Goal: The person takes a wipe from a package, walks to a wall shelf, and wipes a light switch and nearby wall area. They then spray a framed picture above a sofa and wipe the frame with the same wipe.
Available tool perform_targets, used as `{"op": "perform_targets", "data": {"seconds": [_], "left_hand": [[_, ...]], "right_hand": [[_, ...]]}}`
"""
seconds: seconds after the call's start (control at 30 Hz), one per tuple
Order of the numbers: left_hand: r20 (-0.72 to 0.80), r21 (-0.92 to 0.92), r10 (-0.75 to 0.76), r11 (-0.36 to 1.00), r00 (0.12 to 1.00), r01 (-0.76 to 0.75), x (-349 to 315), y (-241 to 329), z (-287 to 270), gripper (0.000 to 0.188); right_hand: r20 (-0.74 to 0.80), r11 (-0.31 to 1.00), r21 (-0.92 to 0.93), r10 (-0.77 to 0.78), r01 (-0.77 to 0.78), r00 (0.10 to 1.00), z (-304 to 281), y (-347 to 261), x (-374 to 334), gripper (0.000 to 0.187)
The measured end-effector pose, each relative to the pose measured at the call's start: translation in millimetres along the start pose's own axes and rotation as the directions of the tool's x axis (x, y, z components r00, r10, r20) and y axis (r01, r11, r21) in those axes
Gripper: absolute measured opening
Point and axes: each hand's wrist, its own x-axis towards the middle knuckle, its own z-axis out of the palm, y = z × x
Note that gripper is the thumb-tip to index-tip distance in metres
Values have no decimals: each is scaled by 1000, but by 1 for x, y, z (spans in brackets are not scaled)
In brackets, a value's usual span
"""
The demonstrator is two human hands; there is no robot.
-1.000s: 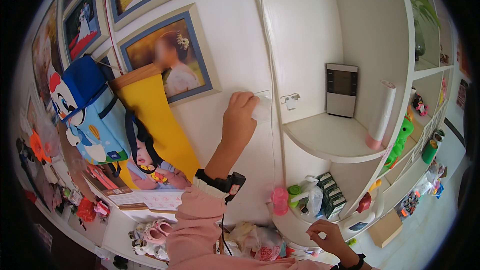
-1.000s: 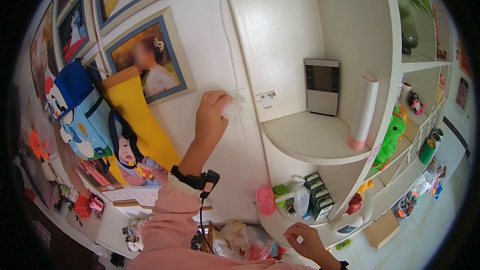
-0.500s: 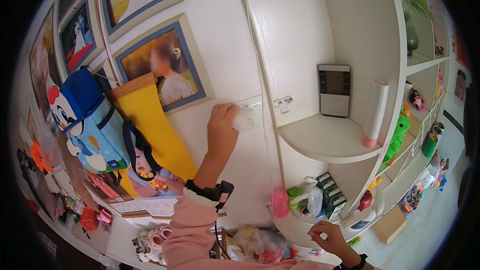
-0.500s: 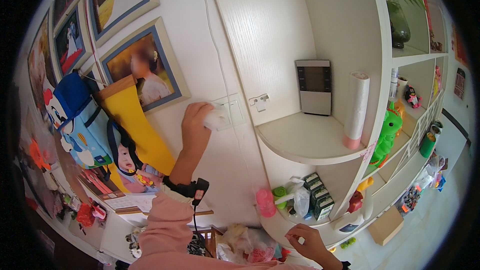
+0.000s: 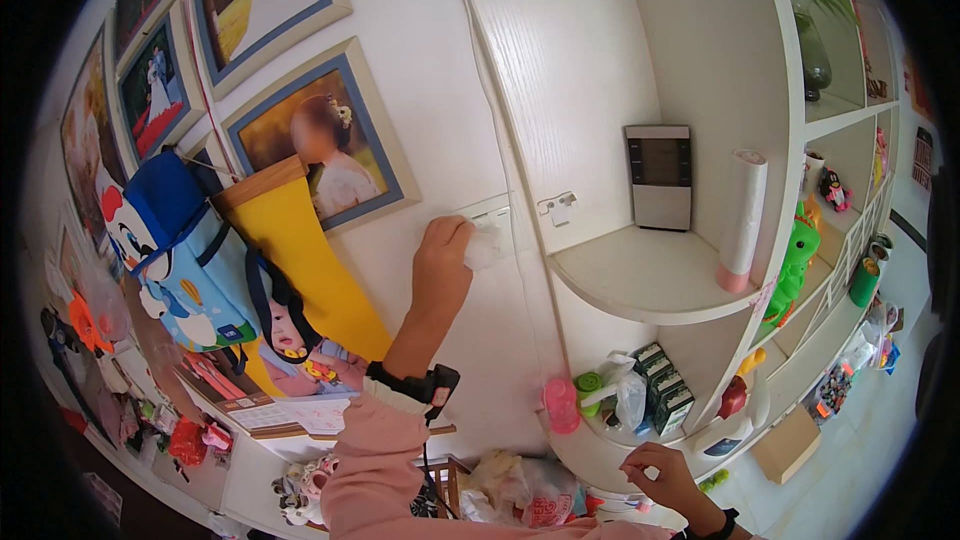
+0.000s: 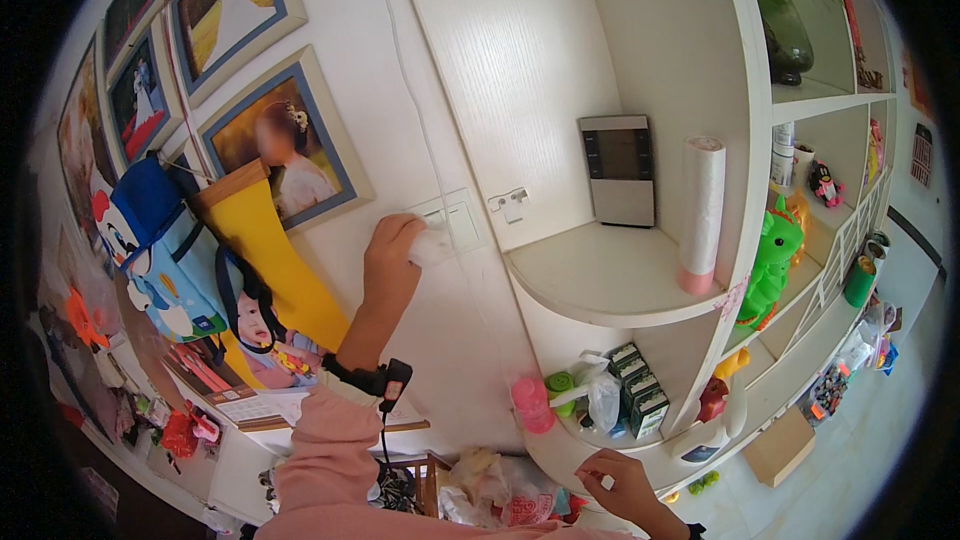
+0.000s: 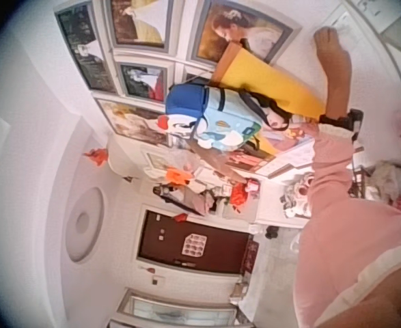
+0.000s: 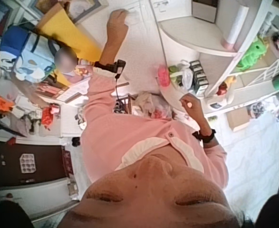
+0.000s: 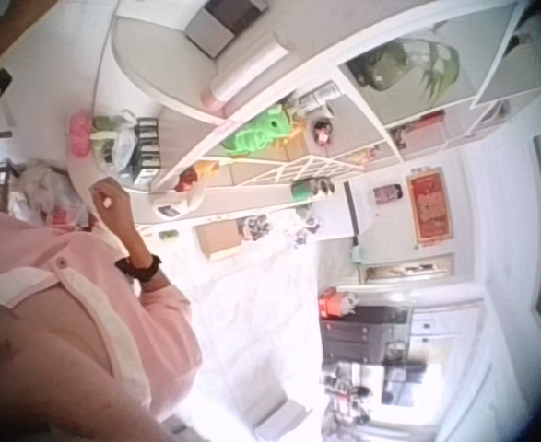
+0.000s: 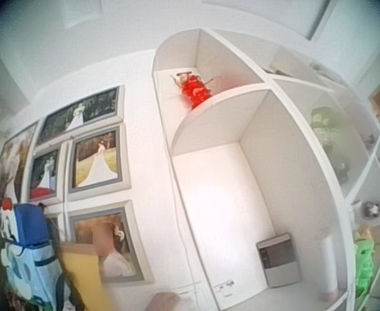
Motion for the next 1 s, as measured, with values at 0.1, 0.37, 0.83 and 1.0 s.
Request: {"op": "perform_targets", "data": {"seconds": [0.1, 0.37, 0.83, 1.0], "left_hand": [[15, 4, 11, 1000, 1000, -11, 9, 7, 9, 35], [32, -53, -39, 998, 999, 41, 10, 12, 11, 36], [-82, -66, 5, 998, 997, -10, 5, 12, 0, 30], [0, -48, -9, 999, 1000, 9, 12, 14, 16, 33]], "right_hand": [[25, 1000, -23, -17, 17, 1000, 1, -1, 2, 8], [64, 999, -11, -47, 48, 997, 7, -4, 7, 9], [15, 1000, -25, -1, 1, 1000, 1, -1, 0, 6], [8, 999, -36, -24, 25, 1000, 4, -3, 2, 7]]}}
